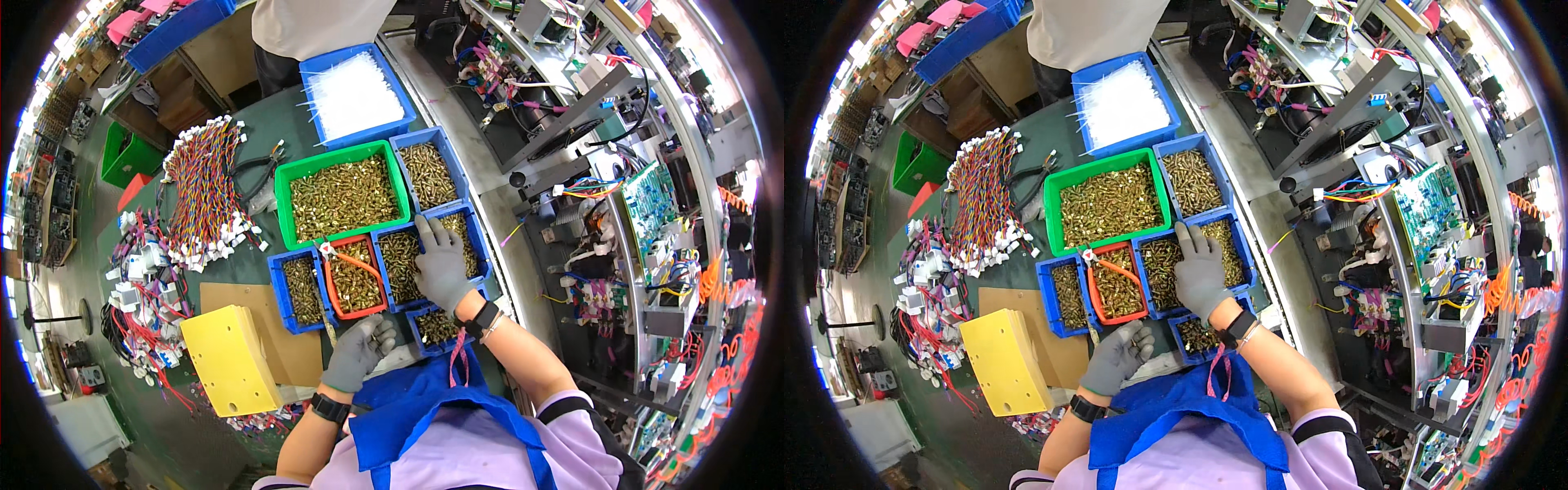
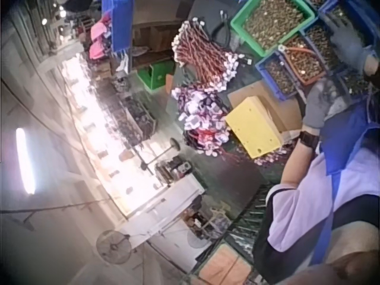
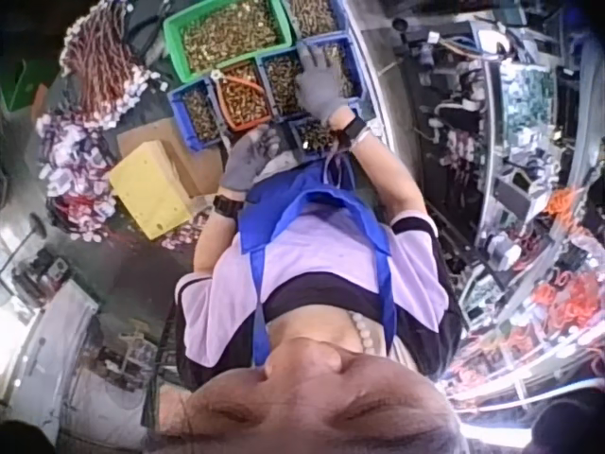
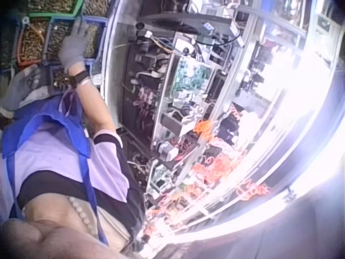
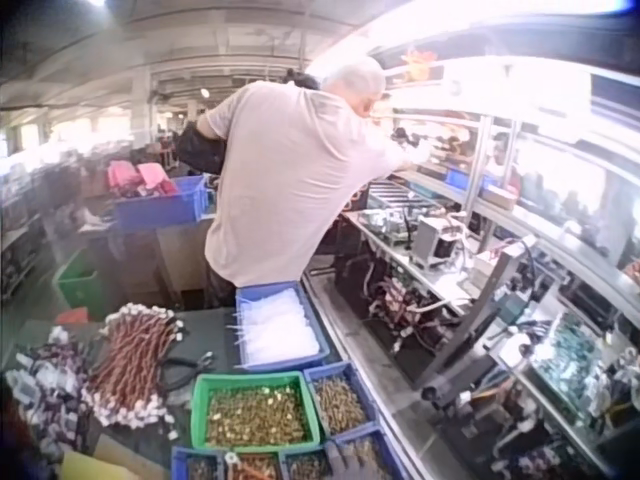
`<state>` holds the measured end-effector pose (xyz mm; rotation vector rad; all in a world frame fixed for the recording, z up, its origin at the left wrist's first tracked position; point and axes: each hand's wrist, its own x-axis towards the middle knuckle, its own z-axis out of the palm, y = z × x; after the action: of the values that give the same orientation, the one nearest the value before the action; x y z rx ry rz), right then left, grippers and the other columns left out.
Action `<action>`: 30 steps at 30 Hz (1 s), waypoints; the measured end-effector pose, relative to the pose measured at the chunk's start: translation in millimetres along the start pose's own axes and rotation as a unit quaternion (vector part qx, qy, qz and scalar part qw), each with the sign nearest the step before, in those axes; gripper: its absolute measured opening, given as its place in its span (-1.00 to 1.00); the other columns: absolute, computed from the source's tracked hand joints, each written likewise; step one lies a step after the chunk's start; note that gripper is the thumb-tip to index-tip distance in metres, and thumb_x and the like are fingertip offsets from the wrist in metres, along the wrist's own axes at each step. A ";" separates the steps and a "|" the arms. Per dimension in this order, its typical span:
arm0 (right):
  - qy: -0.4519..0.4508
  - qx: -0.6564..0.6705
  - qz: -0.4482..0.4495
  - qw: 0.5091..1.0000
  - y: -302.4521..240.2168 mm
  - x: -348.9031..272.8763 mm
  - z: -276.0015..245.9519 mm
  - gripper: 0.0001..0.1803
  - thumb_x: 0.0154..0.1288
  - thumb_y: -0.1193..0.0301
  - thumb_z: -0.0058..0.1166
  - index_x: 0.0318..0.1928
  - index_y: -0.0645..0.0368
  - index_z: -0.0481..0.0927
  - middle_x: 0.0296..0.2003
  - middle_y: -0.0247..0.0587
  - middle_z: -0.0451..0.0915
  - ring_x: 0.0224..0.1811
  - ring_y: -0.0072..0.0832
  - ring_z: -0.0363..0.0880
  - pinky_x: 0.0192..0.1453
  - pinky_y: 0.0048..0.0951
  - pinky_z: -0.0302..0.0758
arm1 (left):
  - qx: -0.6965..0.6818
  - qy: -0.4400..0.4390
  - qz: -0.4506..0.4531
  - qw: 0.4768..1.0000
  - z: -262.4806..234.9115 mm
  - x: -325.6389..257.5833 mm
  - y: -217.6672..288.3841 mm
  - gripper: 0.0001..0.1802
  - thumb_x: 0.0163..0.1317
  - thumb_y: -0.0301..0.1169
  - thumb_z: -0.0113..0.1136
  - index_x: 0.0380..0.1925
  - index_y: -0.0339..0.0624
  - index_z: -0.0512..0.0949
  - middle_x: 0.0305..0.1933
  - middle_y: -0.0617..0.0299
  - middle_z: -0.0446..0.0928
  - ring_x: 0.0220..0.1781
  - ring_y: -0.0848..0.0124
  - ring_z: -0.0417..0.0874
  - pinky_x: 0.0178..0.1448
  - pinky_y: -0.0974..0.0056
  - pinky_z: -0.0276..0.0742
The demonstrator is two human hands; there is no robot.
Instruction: Assemble solar power inverters on an assembly line by placing internal protective plates, installing a main printed circuit board (PCB), and tightening screws with an electric screwdriver.
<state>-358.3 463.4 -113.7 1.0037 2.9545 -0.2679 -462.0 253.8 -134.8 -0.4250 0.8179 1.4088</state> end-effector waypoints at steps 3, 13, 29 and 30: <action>0.028 0.068 -0.013 0.997 7.2 2.5 2.2 -0.93 -0.11 0.39 0.22 -0.52 0.06 0.69 0.39 -0.08 0.16 0.41 -0.06 0.10 0.35 0.06 0.10 | 0.001 0.004 -0.006 1.000 1.2 2.3 -1.6 -0.71 0.30 -0.37 0.10 -0.02 -0.25 0.45 -0.08 0.11 0.53 -0.06 0.27 0.59 0.00 0.23 0.57; 0.108 0.189 0.025 0.976 33.9 27.6 -10.3 -0.89 0.02 0.37 0.18 -0.37 -0.07 0.69 0.27 -0.17 0.35 0.31 -0.05 0.25 0.28 0.04 0.18 | 0.011 -0.006 -0.004 1.000 2.1 -0.4 -1.5 -0.71 0.29 -0.37 0.12 -0.04 -0.25 0.46 -0.08 0.12 0.52 -0.05 0.28 0.57 0.01 0.23 0.53; -0.108 0.076 -0.092 0.987 11.2 61.2 -26.2 -0.87 0.10 0.38 0.10 -0.35 0.01 0.68 -0.40 -0.14 0.65 -0.24 -0.16 0.64 -0.16 -0.15 0.56 | 0.006 0.003 -0.011 1.000 5.9 0.1 -3.2 -0.72 0.25 -0.39 0.15 -0.07 -0.25 0.46 -0.11 0.11 0.52 -0.08 0.28 0.56 -0.02 0.25 0.53; -0.124 0.083 -0.068 0.987 13.6 61.4 -32.1 -0.88 0.10 0.37 0.10 -0.35 0.01 0.68 -0.40 -0.14 0.64 -0.24 -0.15 0.64 -0.16 -0.15 0.55 | 0.007 0.012 -0.011 1.000 4.7 1.0 -2.8 -0.72 0.25 -0.39 0.15 -0.07 -0.25 0.46 -0.11 0.11 0.52 -0.08 0.28 0.56 -0.02 0.25 0.53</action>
<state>-397.4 516.4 -88.2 0.7204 2.8103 -0.6036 -458.2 257.4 -133.0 -0.4401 0.8406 1.3793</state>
